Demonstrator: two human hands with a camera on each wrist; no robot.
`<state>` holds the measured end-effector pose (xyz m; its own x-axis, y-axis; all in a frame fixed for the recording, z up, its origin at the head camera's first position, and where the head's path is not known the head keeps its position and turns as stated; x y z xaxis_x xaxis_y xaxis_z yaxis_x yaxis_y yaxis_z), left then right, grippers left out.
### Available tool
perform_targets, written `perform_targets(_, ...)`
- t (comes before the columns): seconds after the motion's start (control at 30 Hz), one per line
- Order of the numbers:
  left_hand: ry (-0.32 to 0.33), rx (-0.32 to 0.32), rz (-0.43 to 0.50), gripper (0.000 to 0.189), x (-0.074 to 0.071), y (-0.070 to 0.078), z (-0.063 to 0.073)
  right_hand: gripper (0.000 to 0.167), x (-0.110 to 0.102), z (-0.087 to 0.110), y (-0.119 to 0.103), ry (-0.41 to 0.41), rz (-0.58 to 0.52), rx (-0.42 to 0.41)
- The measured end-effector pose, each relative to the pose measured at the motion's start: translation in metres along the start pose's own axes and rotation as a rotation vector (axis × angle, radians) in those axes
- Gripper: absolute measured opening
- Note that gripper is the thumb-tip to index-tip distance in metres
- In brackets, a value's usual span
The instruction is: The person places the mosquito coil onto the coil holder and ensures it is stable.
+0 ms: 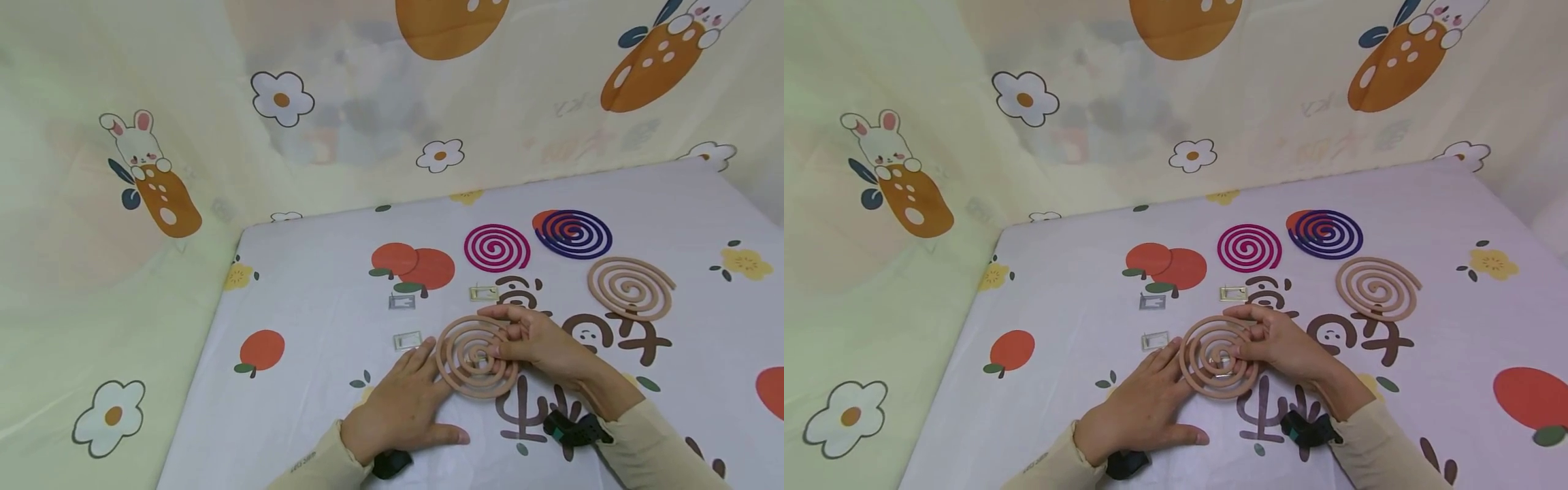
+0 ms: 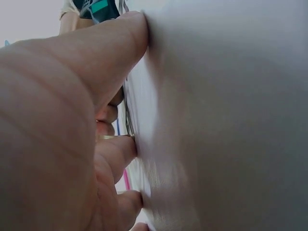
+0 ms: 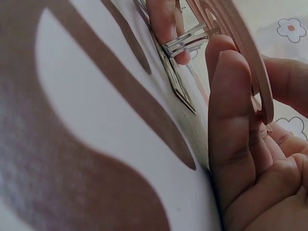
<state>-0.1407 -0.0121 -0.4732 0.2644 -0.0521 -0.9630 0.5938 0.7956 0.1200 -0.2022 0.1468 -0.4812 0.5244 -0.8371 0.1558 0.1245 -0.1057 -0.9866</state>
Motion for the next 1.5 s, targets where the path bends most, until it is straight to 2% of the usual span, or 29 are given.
perform_targets(0.7,0.015,0.015,-0.017,0.102,-0.0016,0.0003,-0.002,0.071,-0.0023,-0.0003,-0.0009,0.003,0.011,-0.004)
perform_targets(1.5,-0.007,0.007,0.007,0.098,-0.0018,0.0005,0.0002,0.07,-0.0014,0.0011,-0.0019,0.012,0.03,0.007)
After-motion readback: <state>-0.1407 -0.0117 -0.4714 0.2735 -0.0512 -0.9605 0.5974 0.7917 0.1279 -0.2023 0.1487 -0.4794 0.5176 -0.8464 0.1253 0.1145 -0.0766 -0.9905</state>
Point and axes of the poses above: each hand's wrist, its own z-axis away from the middle knuckle, its own x-axis out of the palm, y = z × x, the point moved 9 cm from there along -z, towards the middle knuckle, and after that the axes turned 7 degrees about -x, right-handed, at the moved point
